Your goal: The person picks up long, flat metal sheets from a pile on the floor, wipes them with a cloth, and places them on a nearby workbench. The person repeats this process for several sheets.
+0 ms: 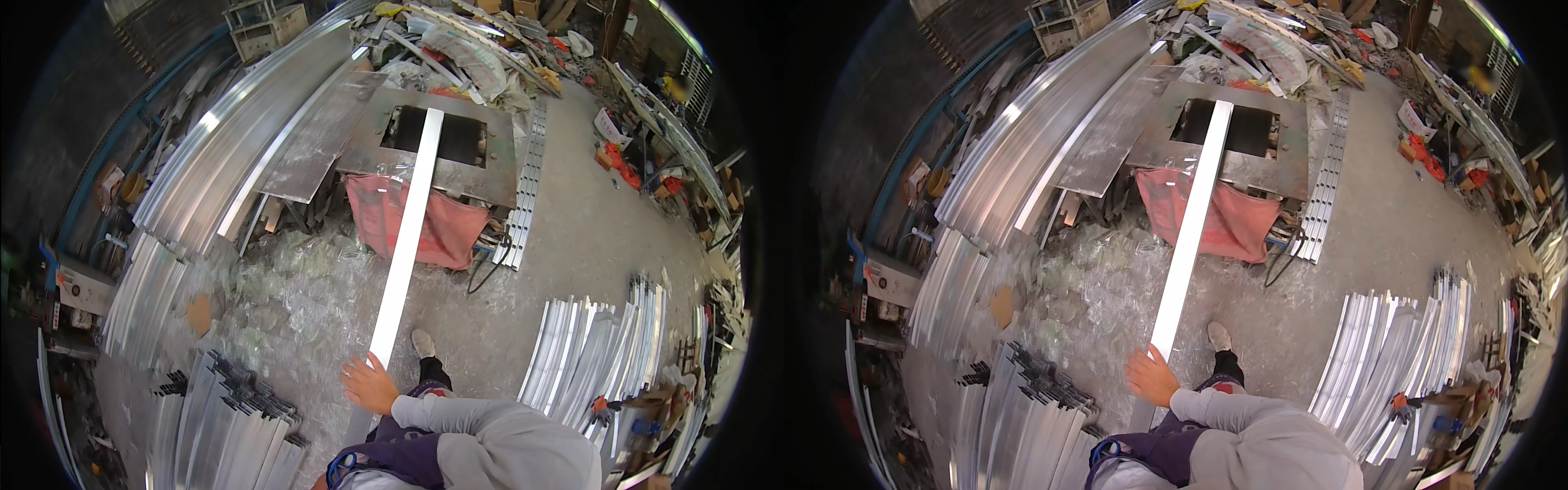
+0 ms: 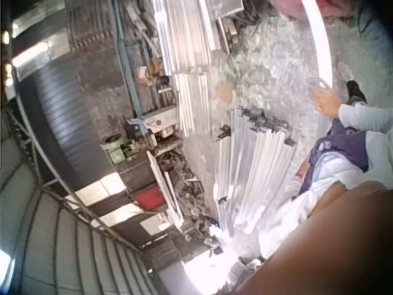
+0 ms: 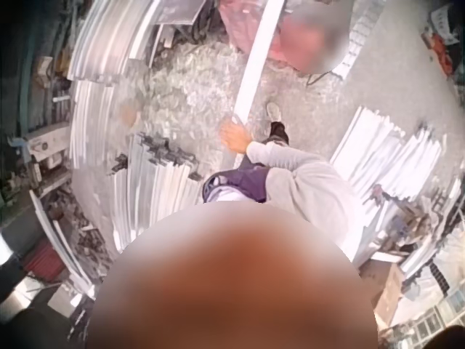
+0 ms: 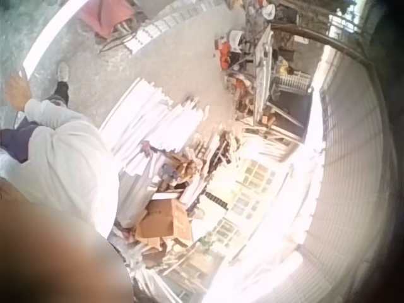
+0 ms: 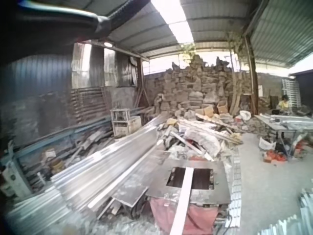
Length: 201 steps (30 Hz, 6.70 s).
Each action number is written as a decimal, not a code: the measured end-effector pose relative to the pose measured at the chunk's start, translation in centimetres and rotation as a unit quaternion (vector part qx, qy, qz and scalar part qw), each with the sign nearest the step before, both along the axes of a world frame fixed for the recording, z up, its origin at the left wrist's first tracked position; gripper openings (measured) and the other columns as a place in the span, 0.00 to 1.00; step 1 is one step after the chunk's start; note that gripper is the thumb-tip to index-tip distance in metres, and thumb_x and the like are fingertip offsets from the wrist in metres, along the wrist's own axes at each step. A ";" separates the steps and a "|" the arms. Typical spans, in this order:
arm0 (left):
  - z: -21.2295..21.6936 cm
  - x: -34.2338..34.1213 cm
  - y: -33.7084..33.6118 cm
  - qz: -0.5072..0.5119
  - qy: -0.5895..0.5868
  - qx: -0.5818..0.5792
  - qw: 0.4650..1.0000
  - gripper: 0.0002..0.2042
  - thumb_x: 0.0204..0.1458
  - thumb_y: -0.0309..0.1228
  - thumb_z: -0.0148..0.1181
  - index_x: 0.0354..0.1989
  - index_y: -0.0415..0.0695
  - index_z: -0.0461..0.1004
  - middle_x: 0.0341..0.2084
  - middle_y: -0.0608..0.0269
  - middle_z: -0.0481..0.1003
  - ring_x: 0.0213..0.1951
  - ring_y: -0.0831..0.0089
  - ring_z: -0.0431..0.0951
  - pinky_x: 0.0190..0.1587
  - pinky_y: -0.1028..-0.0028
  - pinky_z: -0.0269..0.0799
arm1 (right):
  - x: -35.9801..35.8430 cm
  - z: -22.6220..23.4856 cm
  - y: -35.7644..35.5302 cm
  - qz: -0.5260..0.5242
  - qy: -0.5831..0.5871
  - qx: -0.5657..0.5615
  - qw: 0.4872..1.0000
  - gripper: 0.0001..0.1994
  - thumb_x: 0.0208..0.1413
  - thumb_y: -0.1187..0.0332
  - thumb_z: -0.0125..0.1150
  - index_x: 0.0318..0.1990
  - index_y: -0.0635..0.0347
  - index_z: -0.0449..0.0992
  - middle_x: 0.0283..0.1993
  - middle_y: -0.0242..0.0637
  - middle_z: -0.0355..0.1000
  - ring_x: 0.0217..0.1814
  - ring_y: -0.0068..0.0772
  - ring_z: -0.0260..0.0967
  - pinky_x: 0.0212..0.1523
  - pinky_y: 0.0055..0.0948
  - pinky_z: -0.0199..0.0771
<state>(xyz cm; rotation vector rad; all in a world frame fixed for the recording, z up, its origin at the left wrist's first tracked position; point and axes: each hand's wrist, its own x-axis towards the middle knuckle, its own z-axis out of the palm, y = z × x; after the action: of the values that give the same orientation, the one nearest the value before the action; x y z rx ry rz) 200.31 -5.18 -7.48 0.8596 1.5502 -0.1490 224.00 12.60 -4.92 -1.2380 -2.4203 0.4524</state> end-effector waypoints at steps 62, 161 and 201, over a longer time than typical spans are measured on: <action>-0.1 18.6 33.3 -0.051 -0.017 0.314 0.948 0.31 0.61 0.57 0.42 0.48 0.34 0.69 0.45 0.38 0.74 0.48 0.48 0.75 0.51 0.60 0.67 | 16.4 -3.6 25.1 -0.274 0.736 -0.285 0.550 0.18 0.59 0.67 0.61 0.53 0.64 0.67 0.47 0.38 0.73 0.51 0.30 0.70 0.51 0.31 0.70; -1.9 22.7 44.3 -0.017 -0.203 0.266 0.942 0.38 0.40 0.47 0.73 0.59 0.38 0.68 0.50 0.49 0.75 0.53 0.61 0.75 0.55 0.66 0.68 | 21.0 5.0 36.2 -0.164 0.018 0.141 0.976 0.28 0.55 0.68 0.58 0.64 0.61 0.60 0.70 0.52 0.53 0.72 0.55 0.49 0.68 0.52 0.51; -1.4 -11.9 -5.1 0.092 -0.135 0.059 0.985 0.36 0.40 0.40 0.74 0.60 0.42 0.68 0.48 0.56 0.77 0.49 0.70 0.75 0.55 0.72 0.66 | 0.9 3.4 1.1 -0.197 0.216 -0.031 0.956 0.34 0.49 0.69 0.64 0.65 0.65 0.59 0.67 0.52 0.56 0.71 0.52 0.50 0.69 0.45 0.49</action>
<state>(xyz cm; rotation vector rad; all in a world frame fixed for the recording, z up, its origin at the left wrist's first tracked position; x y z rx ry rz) 188.41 -10.30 -8.88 0.7873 1.3827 0.1884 224.95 13.69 -1.55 -1.4317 -1.7569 0.6062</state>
